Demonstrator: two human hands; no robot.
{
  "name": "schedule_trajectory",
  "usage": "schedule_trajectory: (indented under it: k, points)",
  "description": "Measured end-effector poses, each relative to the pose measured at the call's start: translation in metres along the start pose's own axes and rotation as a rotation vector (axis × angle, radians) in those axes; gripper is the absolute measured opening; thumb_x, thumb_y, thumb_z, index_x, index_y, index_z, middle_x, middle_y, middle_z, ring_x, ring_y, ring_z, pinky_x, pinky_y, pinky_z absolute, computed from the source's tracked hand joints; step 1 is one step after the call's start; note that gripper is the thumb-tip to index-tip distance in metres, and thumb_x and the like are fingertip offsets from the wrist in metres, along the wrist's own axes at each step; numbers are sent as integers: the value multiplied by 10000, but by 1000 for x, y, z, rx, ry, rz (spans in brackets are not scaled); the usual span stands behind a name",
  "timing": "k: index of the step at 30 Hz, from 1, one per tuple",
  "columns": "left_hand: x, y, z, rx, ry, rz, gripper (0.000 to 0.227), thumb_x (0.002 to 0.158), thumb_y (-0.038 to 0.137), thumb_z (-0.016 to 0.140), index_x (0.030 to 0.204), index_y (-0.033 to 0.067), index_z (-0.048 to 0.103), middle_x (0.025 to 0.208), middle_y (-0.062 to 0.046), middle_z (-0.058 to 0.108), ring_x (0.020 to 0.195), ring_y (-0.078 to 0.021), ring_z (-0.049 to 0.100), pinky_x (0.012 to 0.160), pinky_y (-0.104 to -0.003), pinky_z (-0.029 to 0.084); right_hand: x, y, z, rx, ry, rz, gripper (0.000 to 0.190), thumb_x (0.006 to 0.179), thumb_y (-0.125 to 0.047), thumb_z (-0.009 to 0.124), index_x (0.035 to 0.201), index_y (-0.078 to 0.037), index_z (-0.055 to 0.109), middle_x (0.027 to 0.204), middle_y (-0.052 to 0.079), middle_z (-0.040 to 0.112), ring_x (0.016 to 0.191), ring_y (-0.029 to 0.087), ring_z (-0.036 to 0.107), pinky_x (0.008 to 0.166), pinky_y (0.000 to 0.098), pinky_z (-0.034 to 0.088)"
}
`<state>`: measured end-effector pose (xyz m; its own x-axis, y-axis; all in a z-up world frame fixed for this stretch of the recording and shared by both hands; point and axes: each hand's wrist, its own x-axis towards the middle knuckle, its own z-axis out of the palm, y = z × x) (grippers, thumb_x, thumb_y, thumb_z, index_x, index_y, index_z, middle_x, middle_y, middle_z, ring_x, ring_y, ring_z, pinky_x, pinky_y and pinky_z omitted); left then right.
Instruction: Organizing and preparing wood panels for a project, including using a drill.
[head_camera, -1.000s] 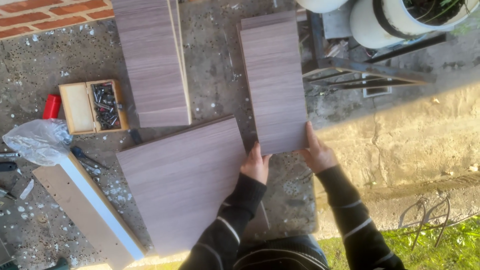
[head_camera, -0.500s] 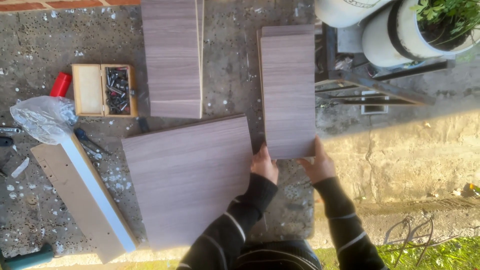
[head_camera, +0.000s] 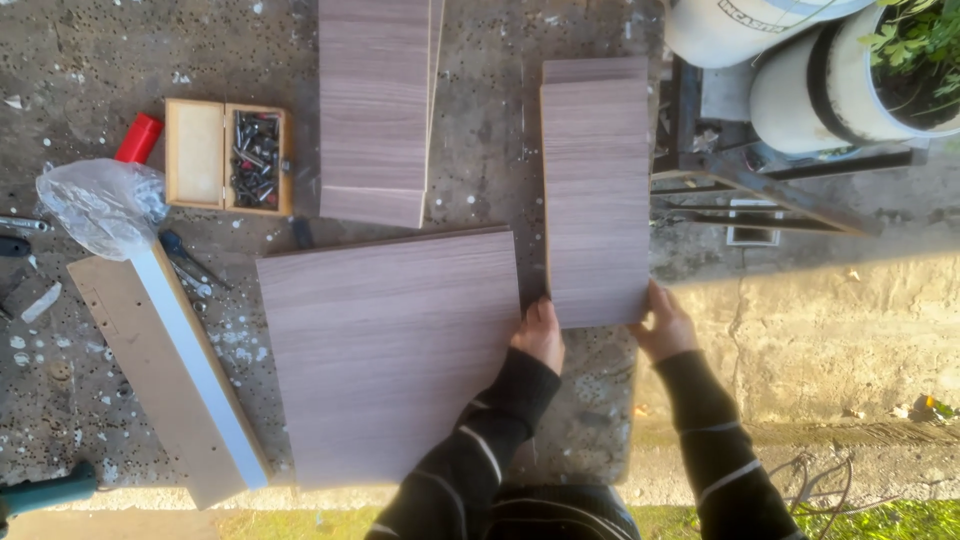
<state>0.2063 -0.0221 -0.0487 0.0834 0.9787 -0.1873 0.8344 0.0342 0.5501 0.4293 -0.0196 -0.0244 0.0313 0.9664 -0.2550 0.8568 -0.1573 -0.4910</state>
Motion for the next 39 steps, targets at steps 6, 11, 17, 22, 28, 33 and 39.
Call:
schedule_trajectory:
  k: [6, 11, 17, 22, 28, 33, 39]
  points:
    - [2, 0, -9, 39, 117, 86, 336, 876, 64, 642, 1196, 38, 541, 1062, -131, 668, 790, -301, 715, 635, -400, 594, -8, 12, 14, 19, 110, -4, 636, 796, -105, 832, 1374, 5, 590, 1181, 160, 704, 999, 242, 701, 877, 342, 623]
    - [5, -2, -17, -79, -19, 41, 373, 828, 113, 695, 1165, 74, 540, 1029, -151, 658, 744, -340, 701, 588, -455, 569, -7, 6, 11, -23, 142, -23, 536, 823, -124, 833, 1313, -18, 646, 1133, 135, 727, 962, 208, 701, 829, 328, 629]
    - [1, 0, -14, -151, -89, -83, 401, 872, 141, 700, 1220, 81, 513, 1159, -166, 661, 902, -359, 710, 724, -458, 589, -1, -97, -59, 35, -141, 262, 723, 765, -170, 878, 1386, -30, 536, 1215, 171, 679, 1117, 300, 635, 987, 451, 527]
    - [20, -39, -98, -338, -84, -156, 737, 830, 326, 780, 1454, 101, 457, 1252, -198, 644, 997, -361, 690, 837, -450, 564, -2, -128, -23, 7, 171, -15, 1013, 765, -350, 875, 1540, 68, 374, 1417, 273, 557, 1290, 372, 560, 1054, 475, 508]
    - [100, -179, -177, -112, 417, -170, 611, 943, 357, 734, 1465, 129, 511, 1418, -115, 623, 1268, -301, 595, 1081, -438, 458, 77, -229, 55, 494, 69, -166, 833, 890, -215, 803, 1566, 2, 367, 1520, 234, 519, 1380, 321, 551, 1105, 417, 492]
    - [174, -213, -234, -51, 281, -98, 1166, 643, 249, 947, 1559, 10, 265, 1482, -276, 432, 1343, -450, 415, 1104, -488, 337, 160, -299, 78, 431, 157, -202, 993, 825, -208, 852, 1590, -12, 251, 1563, 239, 434, 1415, 361, 482, 1159, 405, 449]
    - [176, -254, -225, -132, 57, 27, 1187, 625, 229, 928, 1570, 47, 234, 1535, -245, 437, 1389, -383, 461, 1120, -432, 407, 165, -309, 105, 248, 3, -177, 1177, 722, -224, 859, 1569, 20, 80, 1588, 287, 294, 1381, 413, 423, 1110, 423, 430]
